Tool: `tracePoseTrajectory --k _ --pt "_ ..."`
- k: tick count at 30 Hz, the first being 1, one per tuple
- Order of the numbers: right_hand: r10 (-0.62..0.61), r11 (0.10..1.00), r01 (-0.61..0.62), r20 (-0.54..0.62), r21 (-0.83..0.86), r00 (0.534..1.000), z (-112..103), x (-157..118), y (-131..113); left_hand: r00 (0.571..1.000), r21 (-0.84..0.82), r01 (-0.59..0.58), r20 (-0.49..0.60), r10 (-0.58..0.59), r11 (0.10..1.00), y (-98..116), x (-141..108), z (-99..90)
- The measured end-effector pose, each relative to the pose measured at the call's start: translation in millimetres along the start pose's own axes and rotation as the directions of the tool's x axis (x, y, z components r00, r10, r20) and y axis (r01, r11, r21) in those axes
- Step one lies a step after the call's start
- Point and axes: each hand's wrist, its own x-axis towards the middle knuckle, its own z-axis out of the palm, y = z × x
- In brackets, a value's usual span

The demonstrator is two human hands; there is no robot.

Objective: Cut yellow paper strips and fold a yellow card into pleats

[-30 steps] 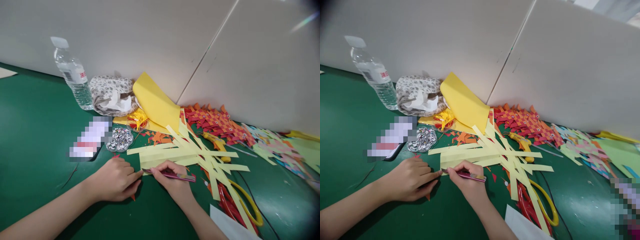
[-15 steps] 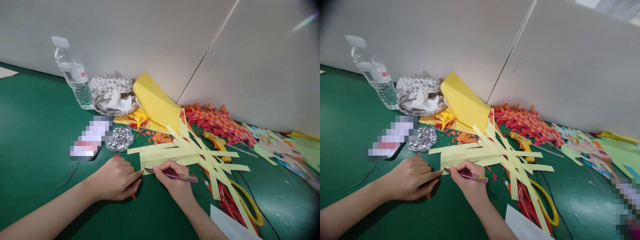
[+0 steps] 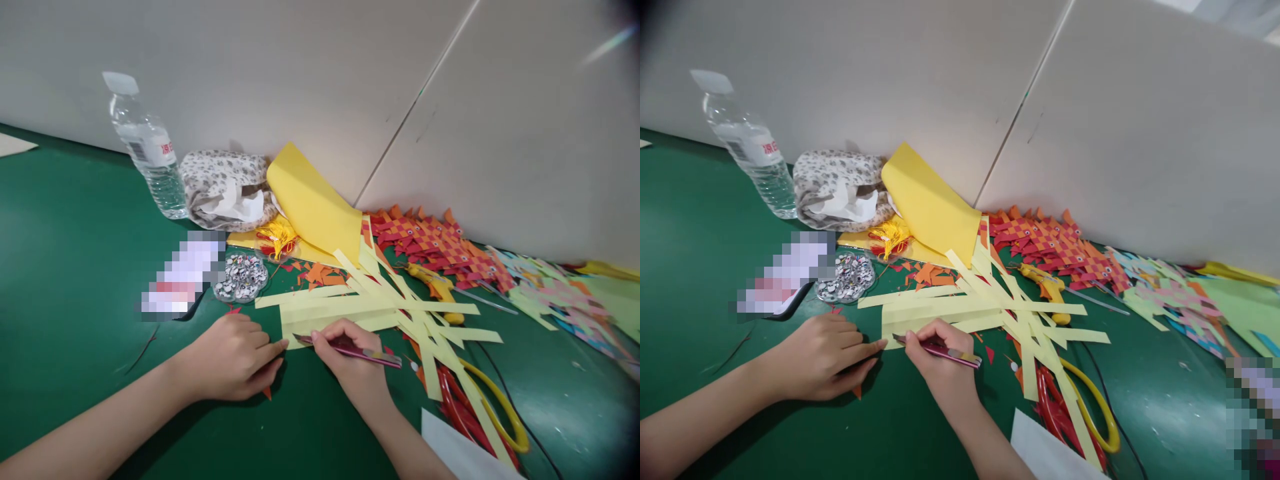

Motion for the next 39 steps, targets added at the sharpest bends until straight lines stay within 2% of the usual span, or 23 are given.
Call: tracePoseTrajectory --k 9,17,34,39 --pt "0.0 0.996 -0.004 0.039 0.084 0.999 -1.4 2.0 -0.4 1.0 -0.004 0.004 0.002 -0.004 1.0 1.2 -0.8 0.7" --pt "-0.02 1.0 0.018 0.079 0.022 0.997 -1.5 2.6 -5.3 1.0 -0.003 0.007 0.014 -0.007 1.0 1.2 0.2 -0.6" --pt "-0.01 1.0 0.011 -0.022 0.028 1.0 0.2 2.6 0.9 1.0 0.0 -0.001 0.0 0.001 1.0 1.1 0.5 -0.9" --pt "-0.001 0.996 0.003 -0.014 0.085 1.0 -0.7 2.5 -0.2 1.0 0.001 -0.005 -0.008 0.005 1.0 1.8 0.3 -1.0"
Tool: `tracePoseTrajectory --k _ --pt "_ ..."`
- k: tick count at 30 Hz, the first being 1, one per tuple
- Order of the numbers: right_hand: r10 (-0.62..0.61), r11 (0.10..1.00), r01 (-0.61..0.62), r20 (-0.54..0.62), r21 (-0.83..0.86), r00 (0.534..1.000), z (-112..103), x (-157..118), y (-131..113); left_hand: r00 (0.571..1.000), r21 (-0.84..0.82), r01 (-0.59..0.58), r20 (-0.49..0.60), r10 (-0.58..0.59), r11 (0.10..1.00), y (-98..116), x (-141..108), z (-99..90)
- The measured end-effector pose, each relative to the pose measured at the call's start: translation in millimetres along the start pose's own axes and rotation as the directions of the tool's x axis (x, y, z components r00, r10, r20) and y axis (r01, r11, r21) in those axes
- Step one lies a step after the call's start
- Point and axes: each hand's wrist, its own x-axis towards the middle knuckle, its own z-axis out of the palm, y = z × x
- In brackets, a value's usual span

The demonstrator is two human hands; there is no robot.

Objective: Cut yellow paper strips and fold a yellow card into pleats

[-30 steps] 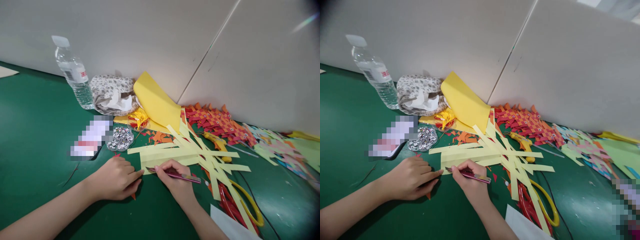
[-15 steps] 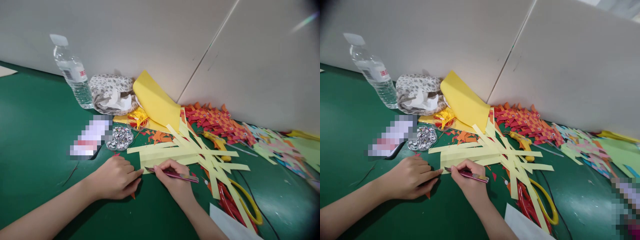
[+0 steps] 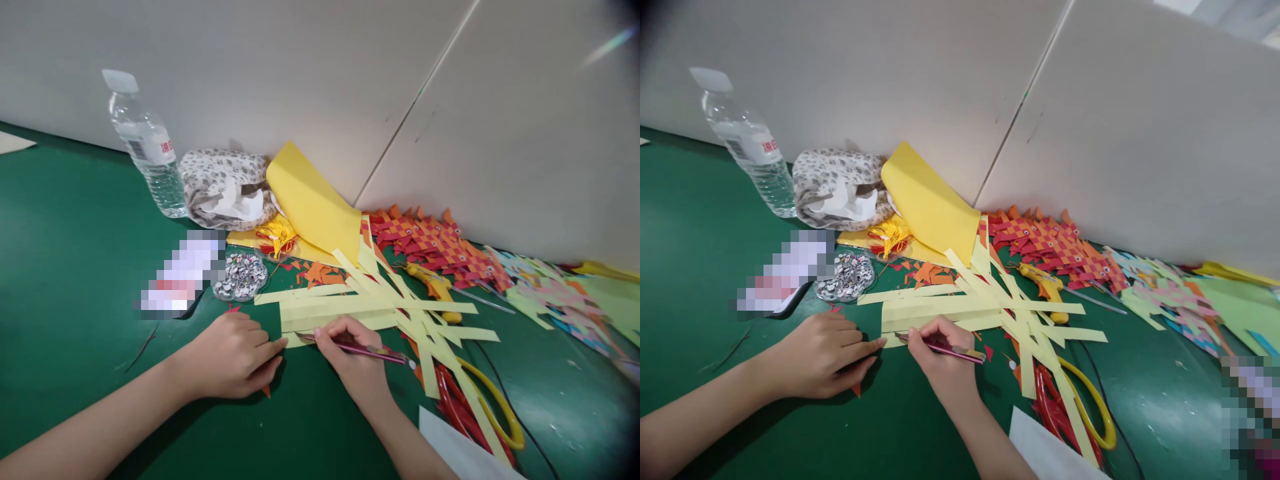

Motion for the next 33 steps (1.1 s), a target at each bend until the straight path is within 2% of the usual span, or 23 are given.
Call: tracePoseTrajectory --k 5,11,16,20,23,26,28,30,32,33 --pt "-0.005 1.0 0.005 0.054 -0.002 0.999 0 -1 -1 1.0 -0.003 -0.001 0.006 0.001 1.0 0 -1 -0.1" --pt "-0.021 0.997 0.022 0.015 -0.07 1.0 0 -1 -1 1.0 0.003 0.012 0.027 -0.012 1.0 -1 -1 0.4" --pt "-0.076 0.995 0.072 -0.051 -0.07 0.996 -2 -2 -3 1.0 0.003 0.01 0.015 -0.01 1.0 0 -1 -0.3" --pt "-0.113 0.992 0.114 0.02 -0.049 0.993 -2 -2 -3 1.0 0.009 0.005 0.016 -0.005 1.0 -1 0 -1.0" --pt "-0.198 0.975 0.2 0.025 -0.099 0.98 -1 -4 -5 1.0 0.018 0.001 0.004 -0.001 1.0 -1 -1 -1.5" --pt "-0.334 0.932 0.33 0.003 -0.152 0.943 1 -8 -6 0.999 0.046 0.001 -0.044 0.001 0.999 -1 -1 -2.1" --pt "-0.43 0.882 0.426 0.026 -0.2 0.902 2 -10 -4 0.997 0.067 0.001 -0.081 0.004 0.998 -1 -1 -3.0" --pt "-0.549 0.787 0.546 0.079 -0.288 0.832 0 -12 -1 0.996 0.074 -0.004 -0.091 0.01 0.997 0 0 -4.6" --pt "-0.651 0.652 0.639 0.13 -0.409 0.748 -6 -12 1 0.999 0.062 -0.008 -0.045 0.01 0.998 2 1 -6.6" --pt "-0.672 0.595 0.649 0.148 -0.474 0.725 -10 -11 1 1.0 0.05 -0.006 -0.009 0.007 0.999 2 2 -7.5"
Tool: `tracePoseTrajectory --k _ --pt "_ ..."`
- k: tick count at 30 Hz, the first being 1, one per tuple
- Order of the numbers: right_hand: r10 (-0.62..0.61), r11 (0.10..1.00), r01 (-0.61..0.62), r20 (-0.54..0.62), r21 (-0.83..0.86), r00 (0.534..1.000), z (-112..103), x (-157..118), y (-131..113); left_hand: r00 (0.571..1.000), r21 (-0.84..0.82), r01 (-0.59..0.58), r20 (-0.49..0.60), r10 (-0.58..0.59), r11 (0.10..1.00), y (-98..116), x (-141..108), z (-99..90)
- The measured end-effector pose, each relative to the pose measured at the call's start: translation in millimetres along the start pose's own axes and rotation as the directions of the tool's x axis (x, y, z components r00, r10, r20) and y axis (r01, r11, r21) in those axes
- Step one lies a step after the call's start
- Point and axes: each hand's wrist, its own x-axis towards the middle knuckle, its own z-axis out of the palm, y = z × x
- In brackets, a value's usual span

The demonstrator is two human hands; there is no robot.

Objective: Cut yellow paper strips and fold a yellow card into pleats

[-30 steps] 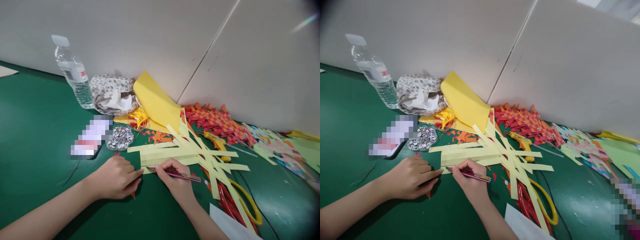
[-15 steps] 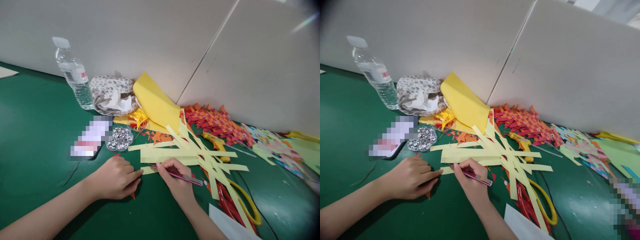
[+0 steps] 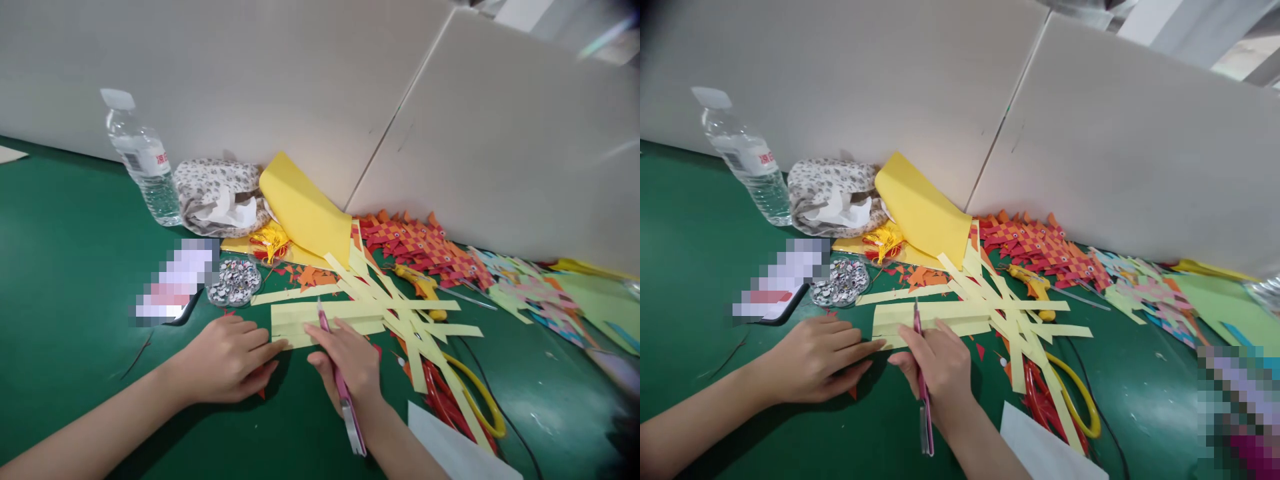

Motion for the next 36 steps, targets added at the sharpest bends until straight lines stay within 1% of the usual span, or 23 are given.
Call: tracePoseTrajectory --k 1,3,5,7,9,11,16,17,20,22,24,25,26,27,28,29,30,31,32,33,34,35,36 --pt "-0.011 0.997 0.01 -0.007 -0.077 1.0 -4 1 3 0.999 -0.013 0.005 0.036 -0.004 1.0 0 1 -0.8" --pt "0.044 0.975 -0.043 -0.004 -0.218 0.999 -14 4 11 0.996 -0.035 0.031 0.081 -0.028 0.999 1 1 -1.9" --pt "0.141 0.935 -0.135 -0.005 -0.328 0.99 -22 7 21 0.995 -0.026 0.082 0.055 -0.08 0.996 0 0 -1.8" --pt "0.218 0.898 -0.185 0.04 -0.399 0.975 -28 8 33 0.989 0.015 0.148 -0.019 -0.148 0.989 0 0 -0.8" --pt "0.244 0.905 -0.184 0.114 -0.384 0.963 -29 7 43 0.978 0.047 0.193 -0.086 -0.189 0.98 0 -1 1.0" --pt "0.248 0.921 -0.186 0.148 -0.341 0.957 -29 5 49 0.975 0.044 0.199 -0.108 -0.193 0.979 2 -1 2.7" --pt "0.271 0.941 -0.244 0.091 -0.236 0.958 -25 3 48 0.977 0.011 0.19 -0.101 -0.188 0.982 3 -1 5.0" --pt "0.277 0.943 -0.249 0.112 -0.22 0.954 -24 4 47 0.979 0.008 0.185 -0.092 -0.183 0.983 2 0 5.1" --pt "0.271 0.957 -0.235 0.241 -0.169 0.932 -23 5 47 0.983 -0.007 0.167 -0.07 -0.167 0.986 2 1 4.8" --pt "0.243 0.966 -0.208 0.26 -0.154 0.935 -24 5 48 0.984 -0.017 0.16 -0.081 -0.161 0.987 2 1 4.7" --pt "0.202 0.973 -0.174 0.199 -0.15 0.959 -27 5 48 0.98 -0.017 0.165 -0.105 -0.166 0.986 3 0 4.6" --pt "0.186 0.976 -0.167 0.135 -0.138 0.973 -29 5 48 0.978 -0.014 0.172 -0.118 -0.172 0.985 3 -1 4.6" --pt "0.186 0.977 -0.18 0.045 -0.113 0.982 -32 6 46 0.975 -0.017 0.181 -0.128 -0.182 0.983 3 -2 4.5" --pt "0.214 0.973 -0.219 -0.066 -0.069 0.975 -34 7 44 0.971 -0.028 0.196 -0.137 -0.198 0.98 4 -3 4.2" --pt "0.269 0.962 -0.274 -0.178 -0.007 0.947 -35 8 40 0.965 -0.061 0.214 -0.138 -0.221 0.975 4 -3 3.7" --pt "0.344 0.939 -0.337 -0.276 0.075 0.897 -36 9 36 0.958 -0.116 0.239 -0.132 -0.254 0.964 5 -2 3.0" --pt "0.427 0.904 -0.393 -0.334 0.167 0.84 -35 11 31 0.948 -0.193 0.274 -0.113 -0.298 0.942 7 -1 2.1" --pt "0.499 0.865 -0.434 -0.343 0.252 0.796 -33 12 25 0.933 -0.286 0.317 -0.076 -0.351 0.904 8 1 1.0" --pt "0.553 0.827 -0.459 -0.32 0.325 0.769 -30 12 19 0.914 -0.384 0.365 -0.026 -0.405 0.848 11 4 -0.2" --pt "0.587 0.794 -0.469 -0.283 0.388 0.759 -25 12 13 0.886 -0.469 0.425 0.04 -0.461 0.775 13 7 -1.5" --pt "0.621 0.745 -0.503 -0.182 0.438 0.762 -20 12 6 0.864 -0.535 0.468 0.109 -0.492 0.703 16 10 -2.7" --pt "0.65 0.694 -0.545 -0.083 0.471 0.756 -15 11 0 0.841 -0.589 0.501 0.156 -0.519 0.635 19 13 -3.6" --pt "0.654 0.658 -0.569 0.001 0.493 0.757 -9 10 -6 0.821 -0.624 0.531 0.211 -0.53 0.574 22 15 -4.1"
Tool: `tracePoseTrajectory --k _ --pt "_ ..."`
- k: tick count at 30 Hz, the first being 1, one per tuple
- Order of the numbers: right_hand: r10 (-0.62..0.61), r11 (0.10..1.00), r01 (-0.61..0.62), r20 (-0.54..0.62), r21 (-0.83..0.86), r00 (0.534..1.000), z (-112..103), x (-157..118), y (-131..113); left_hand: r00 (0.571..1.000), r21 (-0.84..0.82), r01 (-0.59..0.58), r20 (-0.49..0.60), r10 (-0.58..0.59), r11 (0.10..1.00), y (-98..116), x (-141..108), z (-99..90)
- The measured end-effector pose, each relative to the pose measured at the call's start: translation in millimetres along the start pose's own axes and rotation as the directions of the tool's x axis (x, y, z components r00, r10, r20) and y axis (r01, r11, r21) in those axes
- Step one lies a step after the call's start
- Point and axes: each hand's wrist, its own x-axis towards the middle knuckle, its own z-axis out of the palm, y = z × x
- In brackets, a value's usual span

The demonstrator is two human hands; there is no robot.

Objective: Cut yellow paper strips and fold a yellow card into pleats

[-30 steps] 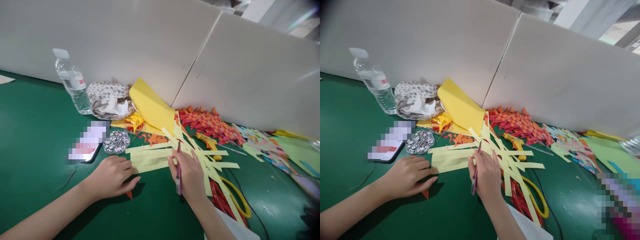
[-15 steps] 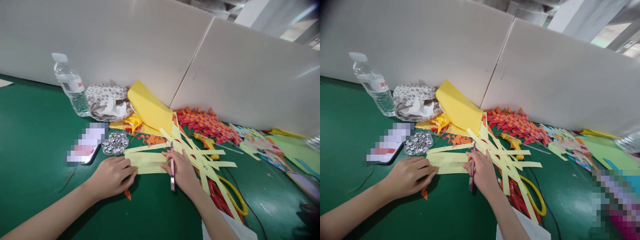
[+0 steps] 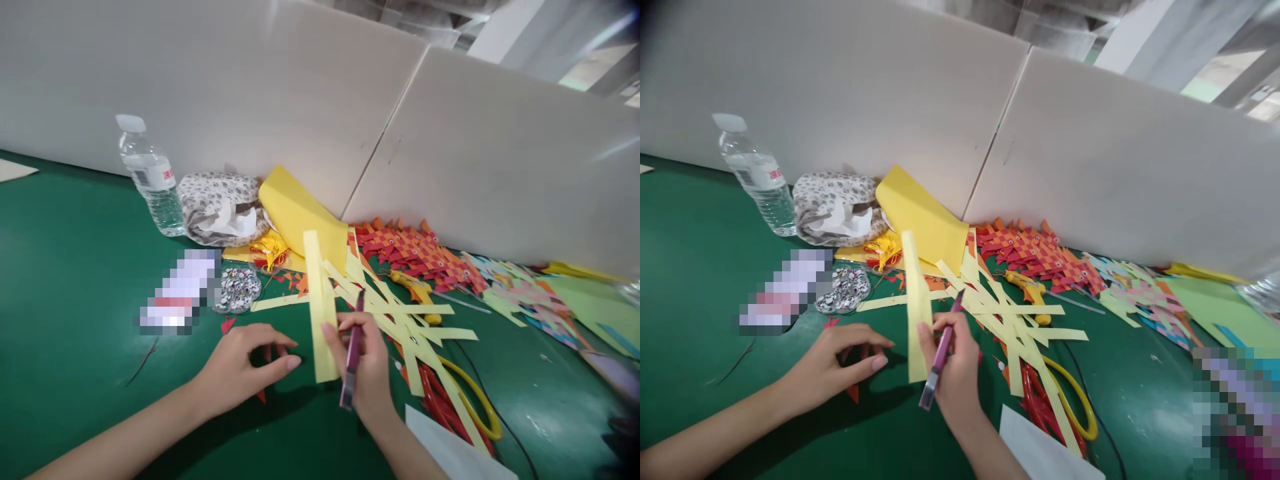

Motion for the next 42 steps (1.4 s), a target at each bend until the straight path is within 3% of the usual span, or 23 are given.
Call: tracePoseTrajectory --k 4,11,20,24,29,33,39,42 --pt "0.044 0.999 -0.045 0.182 -0.001 0.982 18 -13 -4 0.991 -0.189 0.124 0.07 -0.113 0.974 3 0 6.0" --pt "0.086 0.996 -0.089 0.259 -0.001 0.962 18 -15 -4 0.978 -0.368 0.203 0.115 -0.172 0.908 -5 0 8.7" --pt "0.231 0.9 -0.302 0.244 0.314 0.942 15 -7 2 0.975 -0.395 0.214 0.137 -0.174 0.893 -7 2 7.4" --pt "0.229 0.912 -0.296 0.243 0.285 0.942 16 -8 4 0.978 -0.378 0.204 0.112 -0.174 0.903 -10 1 9.8" --pt "0.23 0.933 -0.306 0.338 0.19 0.913 17 -12 4 0.983 -0.412 0.182 0.066 -0.17 0.893 -13 2 10.5" --pt "0.241 0.944 -0.293 0.287 0.152 0.927 15 -11 4 0.979 -0.378 0.194 0.126 -0.158 0.905 -12 2 9.6" --pt "0.283 0.936 -0.316 0.206 0.152 0.937 18 -8 8 0.985 -0.367 0.174 0.078 -0.157 0.914 -12 3 7.3" --pt "0.263 0.947 -0.289 0.172 0.144 0.949 21 -9 11 0.977 -0.368 0.206 0.132 -0.168 0.907 -6 3 4.8"
